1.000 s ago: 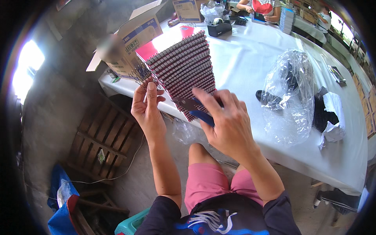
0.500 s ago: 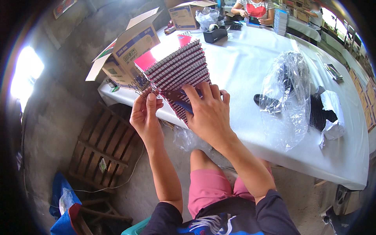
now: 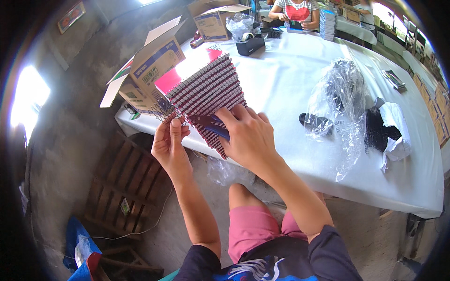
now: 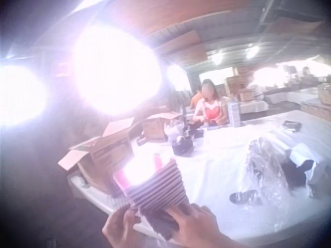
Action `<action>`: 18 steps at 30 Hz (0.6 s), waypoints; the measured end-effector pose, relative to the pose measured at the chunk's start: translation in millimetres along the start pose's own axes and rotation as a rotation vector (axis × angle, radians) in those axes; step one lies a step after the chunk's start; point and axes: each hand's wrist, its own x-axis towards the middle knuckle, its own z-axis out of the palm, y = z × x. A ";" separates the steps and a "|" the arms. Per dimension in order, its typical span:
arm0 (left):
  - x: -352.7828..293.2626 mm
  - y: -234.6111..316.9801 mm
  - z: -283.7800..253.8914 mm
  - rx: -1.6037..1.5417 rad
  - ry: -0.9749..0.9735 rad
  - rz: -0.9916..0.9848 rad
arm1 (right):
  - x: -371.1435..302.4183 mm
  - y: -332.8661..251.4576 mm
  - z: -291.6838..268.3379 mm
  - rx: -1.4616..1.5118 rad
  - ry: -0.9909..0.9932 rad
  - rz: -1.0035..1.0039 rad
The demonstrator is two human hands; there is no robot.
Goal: The person assembles spiral notebooks by inserting metal coils through the punched holes of the paper and covers, then using a tool to trim and bend the ends of the wire.
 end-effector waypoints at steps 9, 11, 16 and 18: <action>-1.6 5.2 -1.5 -0.022 -0.042 -0.012 | 2.7 -7.6 1.3 -0.158 0.187 -0.133; -1.4 4.6 -2.9 -0.006 -0.045 -0.012 | 3.3 -9.2 2.6 -0.164 0.176 -0.133; -1.9 2.5 -3.1 -0.027 -0.046 0.002 | 1.8 -14.3 -1.3 -0.281 0.197 -0.155; -2.0 1.7 -2.9 -0.029 -0.032 0.019 | 0.8 -15.7 -1.3 -0.319 0.224 -0.162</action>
